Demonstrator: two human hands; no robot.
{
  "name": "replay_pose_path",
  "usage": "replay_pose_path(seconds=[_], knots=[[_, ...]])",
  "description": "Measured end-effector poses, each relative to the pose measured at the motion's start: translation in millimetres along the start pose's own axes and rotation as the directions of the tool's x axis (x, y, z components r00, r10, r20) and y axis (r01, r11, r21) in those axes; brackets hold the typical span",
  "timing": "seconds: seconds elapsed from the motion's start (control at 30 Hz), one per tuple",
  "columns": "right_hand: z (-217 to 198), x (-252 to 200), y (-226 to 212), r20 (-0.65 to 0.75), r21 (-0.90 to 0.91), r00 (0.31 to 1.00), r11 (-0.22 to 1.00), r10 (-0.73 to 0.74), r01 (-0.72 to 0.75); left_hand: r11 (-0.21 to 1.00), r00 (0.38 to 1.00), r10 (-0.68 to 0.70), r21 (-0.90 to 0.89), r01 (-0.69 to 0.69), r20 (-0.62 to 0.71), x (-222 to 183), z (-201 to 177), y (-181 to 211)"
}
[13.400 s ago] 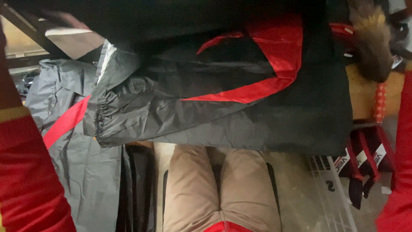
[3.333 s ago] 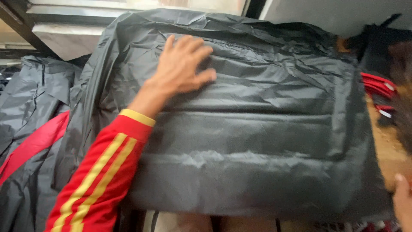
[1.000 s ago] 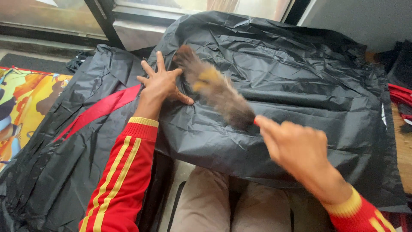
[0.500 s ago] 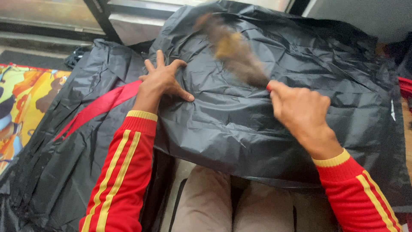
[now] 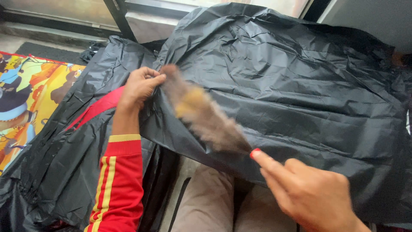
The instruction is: A person is seen dusting and then folding a large black plastic cover on a wooden table until it is a small, neat bundle.
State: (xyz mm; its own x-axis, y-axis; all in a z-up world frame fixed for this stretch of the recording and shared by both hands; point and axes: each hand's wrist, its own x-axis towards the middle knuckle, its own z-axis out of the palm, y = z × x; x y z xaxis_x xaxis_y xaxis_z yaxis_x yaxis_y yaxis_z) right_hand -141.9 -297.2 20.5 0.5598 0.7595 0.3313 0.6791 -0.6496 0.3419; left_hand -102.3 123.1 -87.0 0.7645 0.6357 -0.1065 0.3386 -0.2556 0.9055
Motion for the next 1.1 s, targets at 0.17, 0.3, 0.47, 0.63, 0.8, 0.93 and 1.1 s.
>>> replay_pose_path(seconds=[0.17, 0.3, 0.47, 0.63, 0.8, 0.93, 1.1], knots=[[26, 23, 8, 0.052, -0.341, 0.979, 0.925, 0.199, -0.170, 0.996, 0.983, 0.073, -0.034, -0.080, -0.169, -10, 21, -18], [19, 24, -7, 0.018, -0.160, 0.990, 0.978, 0.138, -0.134, 0.987, 0.966, 0.073, 0.154, -0.035, -0.248, -20, 18, -1], [37, -11, 6, 0.269, 0.036, 0.953, 0.988, 0.137, -0.152, 0.925, 0.933, 0.297, 0.305, -0.229, -0.202, 1, 26, -40], [57, -60, 129, 0.548, -0.086, 0.599, 0.752, 0.583, -0.654, 0.910, 0.919, 0.300, 0.366, -0.195, -0.257, -1, 24, -45], [67, -116, 165, 0.120, -0.448, 0.695, 0.663, 0.709, -0.600, 0.893, 0.914, 0.316, 0.407, -0.195, -0.256, 4, 24, -52], [14, -89, 79, -0.031, -0.439, 0.906, 0.809, 0.422, -0.391, 0.873, 0.916, 0.323, 0.448, -0.192, -0.237, -2, 23, -46], [22, -93, 47, 0.185, -0.140, 0.950, 0.964, 0.251, -0.227, 0.876, 0.921, 0.319, 0.440, -0.197, -0.225, -7, 21, -39]])
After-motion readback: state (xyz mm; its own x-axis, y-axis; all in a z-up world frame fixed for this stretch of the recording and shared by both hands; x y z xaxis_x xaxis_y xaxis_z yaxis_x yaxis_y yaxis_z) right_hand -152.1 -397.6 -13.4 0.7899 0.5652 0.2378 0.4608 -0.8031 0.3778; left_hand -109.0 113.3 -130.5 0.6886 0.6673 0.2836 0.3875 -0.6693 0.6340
